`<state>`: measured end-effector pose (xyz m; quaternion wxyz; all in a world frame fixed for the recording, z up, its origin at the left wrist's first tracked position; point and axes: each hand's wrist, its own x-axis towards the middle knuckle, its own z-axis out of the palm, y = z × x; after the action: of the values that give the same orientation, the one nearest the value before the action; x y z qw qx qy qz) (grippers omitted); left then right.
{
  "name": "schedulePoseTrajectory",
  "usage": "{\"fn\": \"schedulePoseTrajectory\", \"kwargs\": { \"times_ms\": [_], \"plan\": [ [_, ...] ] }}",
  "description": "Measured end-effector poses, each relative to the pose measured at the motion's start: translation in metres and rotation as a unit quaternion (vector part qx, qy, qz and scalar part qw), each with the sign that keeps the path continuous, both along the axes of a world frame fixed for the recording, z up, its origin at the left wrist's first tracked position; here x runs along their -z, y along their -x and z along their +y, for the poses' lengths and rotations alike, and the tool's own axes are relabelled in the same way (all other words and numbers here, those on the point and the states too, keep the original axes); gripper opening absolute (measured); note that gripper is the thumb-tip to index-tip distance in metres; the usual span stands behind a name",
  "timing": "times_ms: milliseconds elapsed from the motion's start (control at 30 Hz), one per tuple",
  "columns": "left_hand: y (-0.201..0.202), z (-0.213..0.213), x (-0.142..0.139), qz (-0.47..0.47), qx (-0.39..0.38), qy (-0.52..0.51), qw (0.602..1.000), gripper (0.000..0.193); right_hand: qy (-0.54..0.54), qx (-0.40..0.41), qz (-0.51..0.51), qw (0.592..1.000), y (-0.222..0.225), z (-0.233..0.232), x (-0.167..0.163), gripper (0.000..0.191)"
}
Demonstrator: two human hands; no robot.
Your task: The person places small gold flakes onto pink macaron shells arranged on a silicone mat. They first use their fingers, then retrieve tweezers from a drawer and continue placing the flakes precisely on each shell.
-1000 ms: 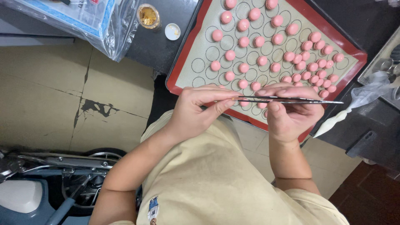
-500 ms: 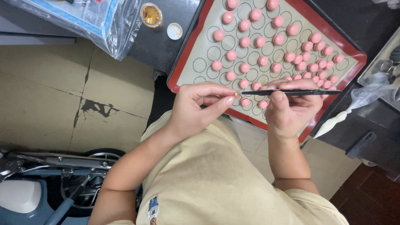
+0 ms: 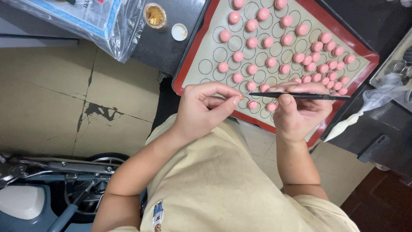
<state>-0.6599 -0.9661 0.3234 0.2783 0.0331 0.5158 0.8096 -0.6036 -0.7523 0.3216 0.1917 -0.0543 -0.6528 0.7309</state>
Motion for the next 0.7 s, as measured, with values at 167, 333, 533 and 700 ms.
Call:
{"fn": "schedulePoseTrajectory", "kwargs": {
  "times_ms": [167,333,533,700],
  "plan": [
    [0.001,0.001,-0.005,0.051,-0.017,0.069,0.996,0.010,-0.044,-0.015,0.015,0.999,-0.003,0.002,-0.002,0.024],
    [0.001,0.001,-0.010,0.138,-0.034,0.116,0.983,0.009,-0.089,-0.029,-0.017,0.995,-0.008,0.004,-0.007,0.023],
    [0.002,0.000,-0.011,0.166,-0.037,0.136,0.976,0.009,-0.095,-0.024,-0.037,0.994,-0.009,0.004,-0.007,0.022],
    [0.001,0.001,-0.010,0.147,-0.038,0.121,0.981,0.009,-0.097,-0.012,-0.028,0.995,-0.010,0.005,-0.004,0.024]
  ]
}}
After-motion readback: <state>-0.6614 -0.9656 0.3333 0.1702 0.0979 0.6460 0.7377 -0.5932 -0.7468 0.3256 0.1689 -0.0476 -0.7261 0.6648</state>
